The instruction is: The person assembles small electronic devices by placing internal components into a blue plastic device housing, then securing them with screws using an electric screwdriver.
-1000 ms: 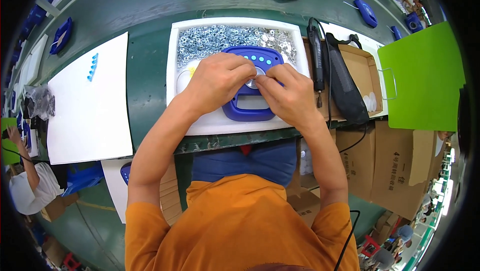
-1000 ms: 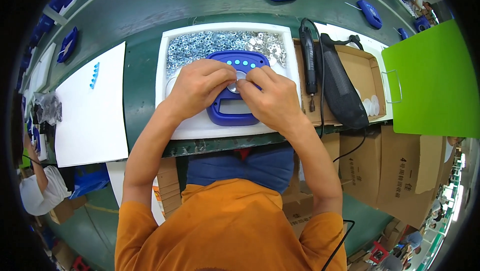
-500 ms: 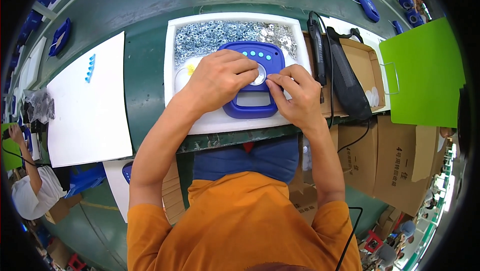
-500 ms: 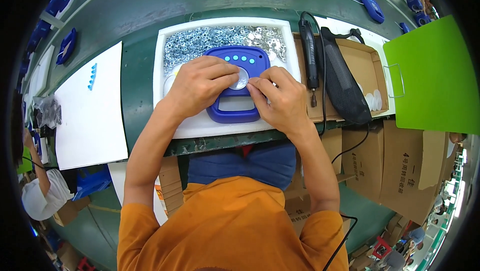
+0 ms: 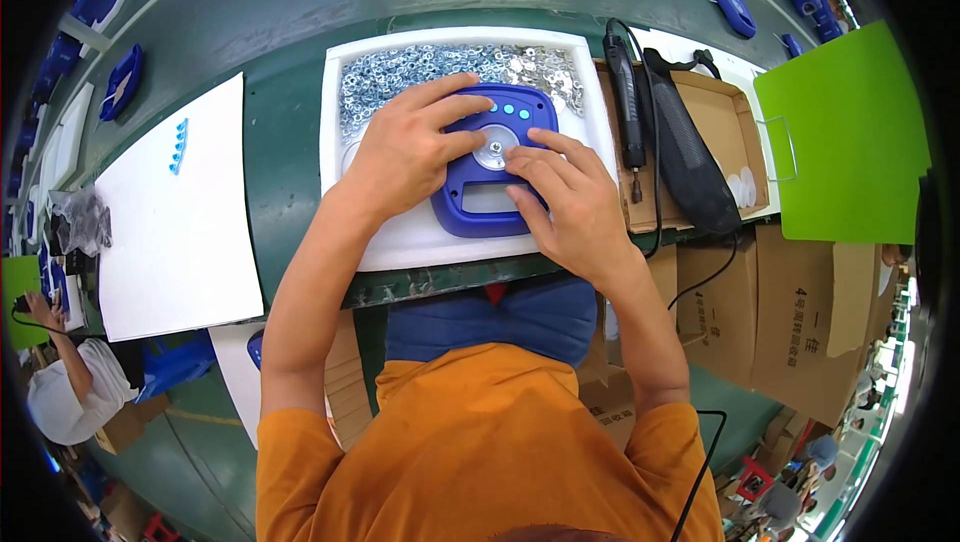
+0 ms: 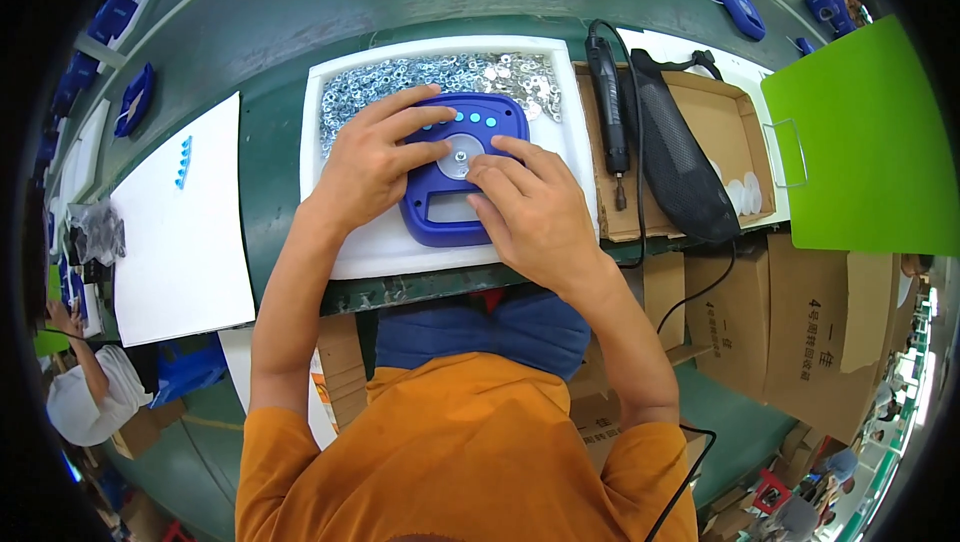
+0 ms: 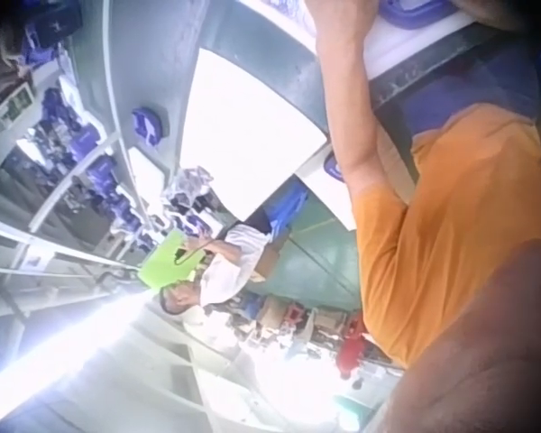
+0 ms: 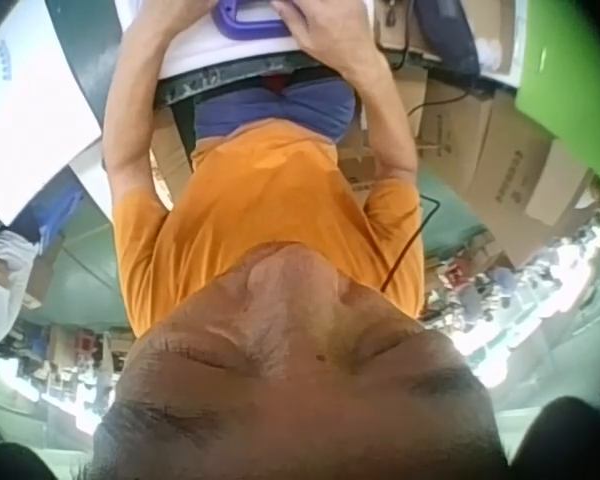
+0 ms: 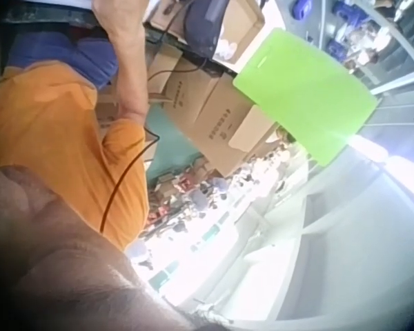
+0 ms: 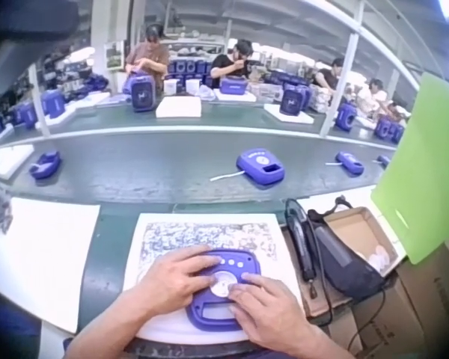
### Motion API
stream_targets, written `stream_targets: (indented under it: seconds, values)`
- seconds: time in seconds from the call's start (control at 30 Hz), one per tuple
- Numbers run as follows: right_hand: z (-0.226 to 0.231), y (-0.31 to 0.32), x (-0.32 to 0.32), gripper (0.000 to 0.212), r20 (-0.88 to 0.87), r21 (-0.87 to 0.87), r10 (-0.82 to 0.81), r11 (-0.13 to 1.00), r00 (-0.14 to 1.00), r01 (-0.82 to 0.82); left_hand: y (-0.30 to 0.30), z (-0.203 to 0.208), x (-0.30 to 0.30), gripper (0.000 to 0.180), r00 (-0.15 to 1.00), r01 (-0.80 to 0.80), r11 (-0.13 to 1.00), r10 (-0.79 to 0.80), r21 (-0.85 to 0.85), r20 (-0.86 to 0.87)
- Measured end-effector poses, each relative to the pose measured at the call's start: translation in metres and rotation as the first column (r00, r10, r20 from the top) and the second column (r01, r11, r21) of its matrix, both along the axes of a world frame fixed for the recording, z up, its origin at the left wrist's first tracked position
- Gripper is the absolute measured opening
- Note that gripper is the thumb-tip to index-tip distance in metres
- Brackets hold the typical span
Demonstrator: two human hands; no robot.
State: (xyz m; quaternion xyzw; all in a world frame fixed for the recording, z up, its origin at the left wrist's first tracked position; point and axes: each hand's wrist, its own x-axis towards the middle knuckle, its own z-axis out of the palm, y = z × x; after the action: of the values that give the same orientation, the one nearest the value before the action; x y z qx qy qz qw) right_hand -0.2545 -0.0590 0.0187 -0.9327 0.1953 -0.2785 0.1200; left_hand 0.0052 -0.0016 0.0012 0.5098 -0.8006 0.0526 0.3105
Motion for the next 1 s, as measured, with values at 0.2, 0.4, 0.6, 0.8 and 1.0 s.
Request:
stream_targets:
  seconds: [0.2,0.4,0.6,0.8,1.0]
  values:
    - [-0.008,-0.019,0.009,0.023,0.077,0.048,0.052,0.997,0.996,-0.056,0.001,-0.002,0.0,0.034,0.992,0.081,0.995,-0.075,0.057,-0.098]
    - [0.002,-0.002,0.001,0.025,0.016,0.054,-0.1,0.994,0.995,0.099,-0.002,-0.002,0.003,0.04,0.99,-0.009,0.999,0.014,0.032,-0.139]
    - [0.002,-0.006,0.002,0.037,-0.035,-0.106,-0.092,0.99,0.995,0.088,-0.001,-0.002,0.0,0.038,0.997,-0.002,0.998,0.007,0.06,-0.082]
    - [-0.003,-0.008,0.004,0.042,-0.025,-0.067,-0.083,0.994,0.996,0.082,0.001,-0.002,0.0,0.033,0.992,0.031,0.995,-0.019,0.091,-0.124]
    - [-0.01,0.003,0.006,0.044,0.003,-0.013,-0.082,0.997,0.997,0.082,-0.001,-0.003,0.0,0.029,0.991,0.029,0.995,-0.015,0.1,-0.135]
